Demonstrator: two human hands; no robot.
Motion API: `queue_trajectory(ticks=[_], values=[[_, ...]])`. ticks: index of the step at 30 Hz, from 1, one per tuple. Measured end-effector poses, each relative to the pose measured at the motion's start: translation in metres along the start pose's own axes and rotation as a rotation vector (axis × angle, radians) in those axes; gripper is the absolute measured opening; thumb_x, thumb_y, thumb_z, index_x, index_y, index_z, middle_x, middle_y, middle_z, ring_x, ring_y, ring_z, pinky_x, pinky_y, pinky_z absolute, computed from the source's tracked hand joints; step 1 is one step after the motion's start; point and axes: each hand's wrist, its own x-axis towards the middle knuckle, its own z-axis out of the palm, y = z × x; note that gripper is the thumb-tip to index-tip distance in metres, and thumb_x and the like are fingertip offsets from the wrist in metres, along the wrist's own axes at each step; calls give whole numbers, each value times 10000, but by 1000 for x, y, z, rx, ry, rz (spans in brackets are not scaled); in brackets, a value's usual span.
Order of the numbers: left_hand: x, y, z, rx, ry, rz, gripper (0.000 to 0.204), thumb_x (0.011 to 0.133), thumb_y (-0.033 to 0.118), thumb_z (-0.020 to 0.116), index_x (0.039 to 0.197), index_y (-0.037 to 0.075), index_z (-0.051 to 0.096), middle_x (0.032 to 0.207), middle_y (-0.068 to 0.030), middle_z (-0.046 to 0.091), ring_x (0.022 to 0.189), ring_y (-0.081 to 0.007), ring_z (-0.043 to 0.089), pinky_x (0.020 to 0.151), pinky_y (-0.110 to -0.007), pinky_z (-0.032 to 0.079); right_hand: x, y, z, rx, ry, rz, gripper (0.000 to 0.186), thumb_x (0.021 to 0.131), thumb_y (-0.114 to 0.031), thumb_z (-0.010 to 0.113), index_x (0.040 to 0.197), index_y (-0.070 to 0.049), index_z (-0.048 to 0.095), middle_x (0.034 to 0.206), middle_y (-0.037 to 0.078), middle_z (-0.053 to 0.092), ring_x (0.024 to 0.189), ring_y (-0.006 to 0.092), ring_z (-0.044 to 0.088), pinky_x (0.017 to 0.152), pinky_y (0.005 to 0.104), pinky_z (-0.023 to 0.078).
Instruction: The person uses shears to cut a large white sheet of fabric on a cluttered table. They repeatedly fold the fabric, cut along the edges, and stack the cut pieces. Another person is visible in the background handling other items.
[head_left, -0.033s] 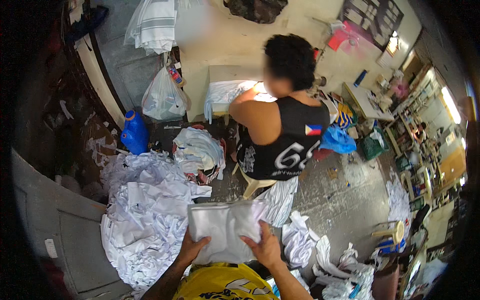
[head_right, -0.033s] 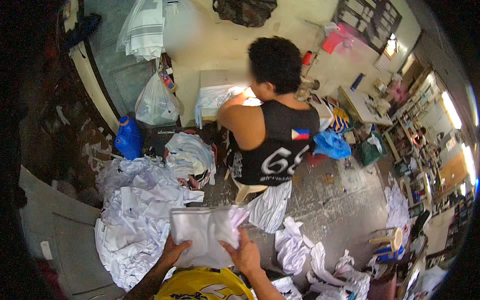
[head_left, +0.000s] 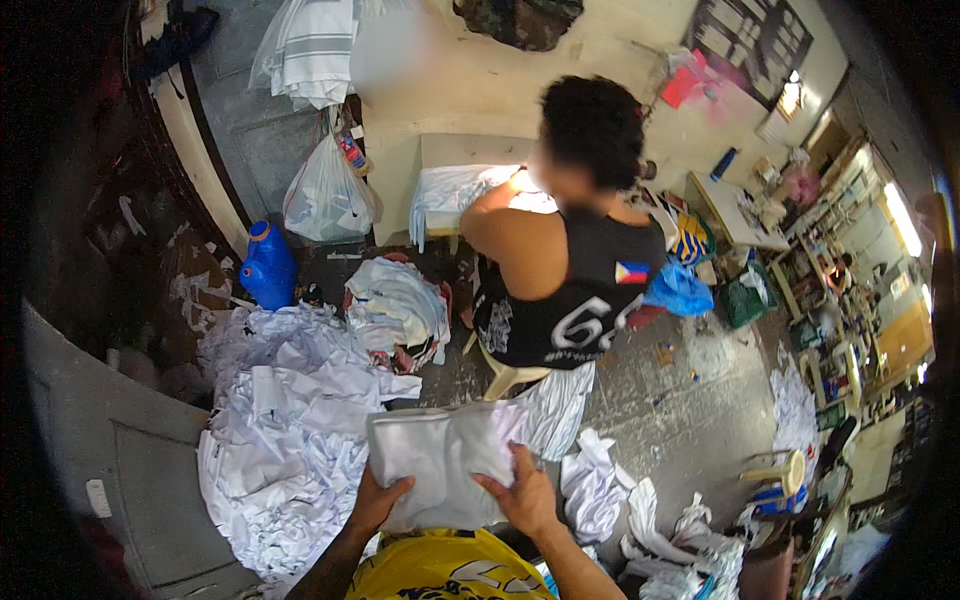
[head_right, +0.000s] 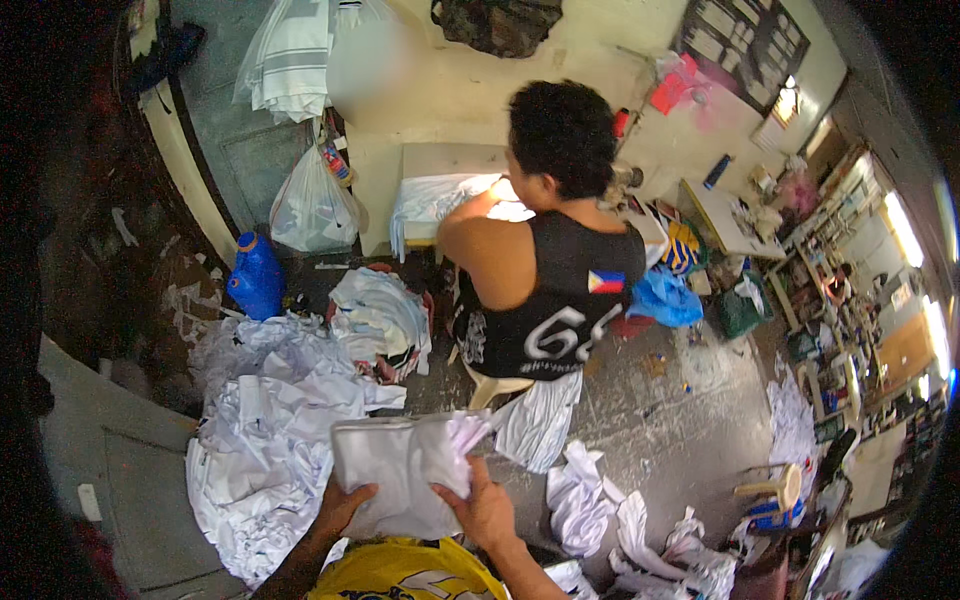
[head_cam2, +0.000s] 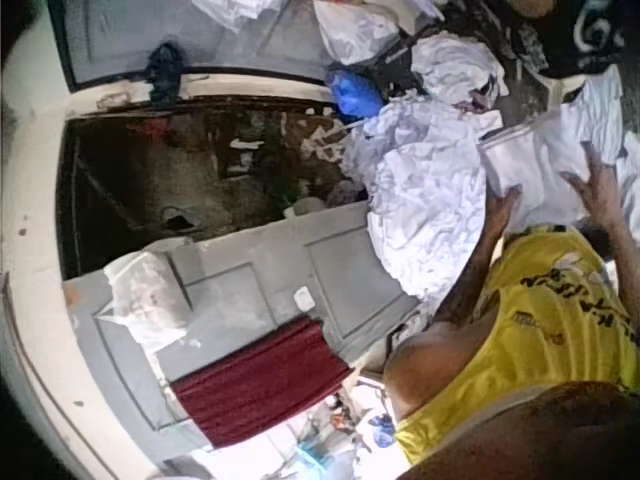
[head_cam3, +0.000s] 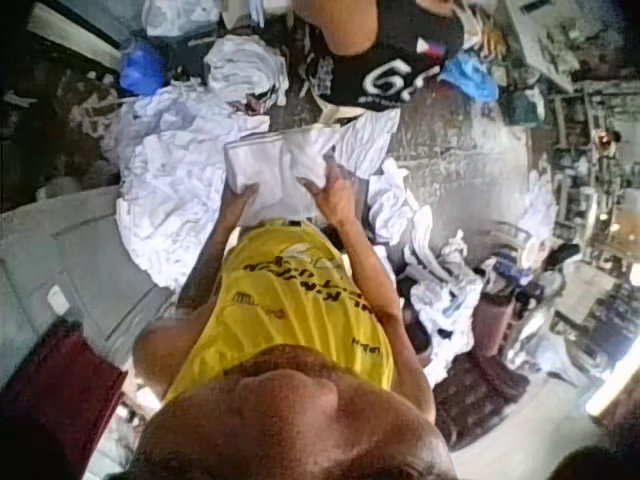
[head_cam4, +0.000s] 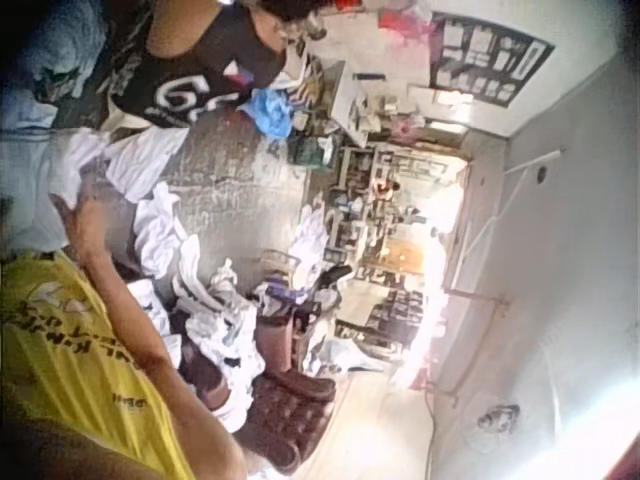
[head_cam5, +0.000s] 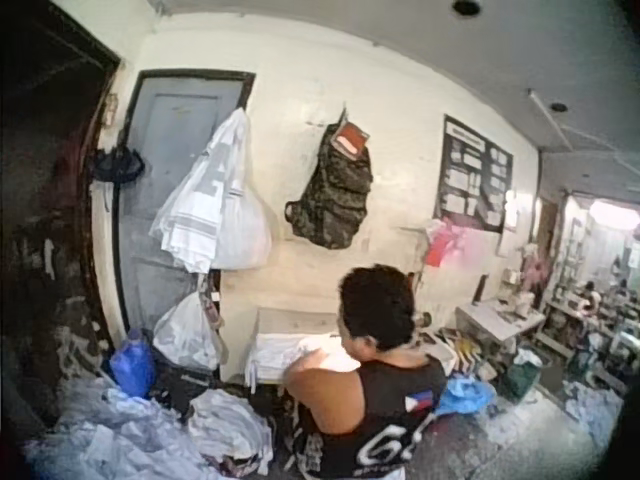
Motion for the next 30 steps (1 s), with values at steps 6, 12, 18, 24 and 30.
queue_trajectory(ticks=[6, 12, 18, 24, 30], values=[[130, 60, -23, -137, 249, -138, 790, 884, 57, 857, 1561, 10, 450, 1364, -131, 663, 1228, -265, 660, 1044, -429, 560, 183, -86, -6, -40, -27, -269, 695, 908, -449, 883, 1366, -62, 534, 811, 204, 742, 778, 475, 754, 674, 525, 592], [404, 184, -29, -99, 131, 210, 757, 877, 101, 873, 1527, 2, 498, 1392, -156, 673, 1221, -272, 680, 1081, -415, 540, 430, -188, -63, -27, 219, -552, 698, 914, -462, 862, 1388, -55, 550, 1036, 292, 766, 946, 503, 754, 807, 555, 600], [663, 365, 33, -13, -13, 544, 771, 879, 205, 884, 1527, 3, 519, 1347, -176, 706, 1208, -282, 693, 1073, -412, 541, 613, -283, -191, 125, 540, -385, 709, 901, -339, 888, 1442, -21, 557, 1189, 296, 753, 1048, 461, 754, 905, 504, 599], [848, 384, 44, -77, 131, 361, 1043, 891, 517, 865, 1676, 56, 358, 1577, -251, 537, 1411, -361, 572, 1186, -458, 458, 661, -309, -210, -64, 927, -556, 575, 954, -261, 829, 1406, 29, 624, 1236, 280, 738, 1134, 408, 725, 988, 488, 546], [789, 142, -92, 670, 360, 264, 716, 1067, 378, 669, 1629, 2, 433, 1623, -262, 513, 1463, -446, 525, 1210, -509, 433, 419, -203, -112, 218, 208, -256, 203, 987, -173, 806, 905, -1, 738, 913, 135, 758, 838, 253, 741, 818, 421, 595]])
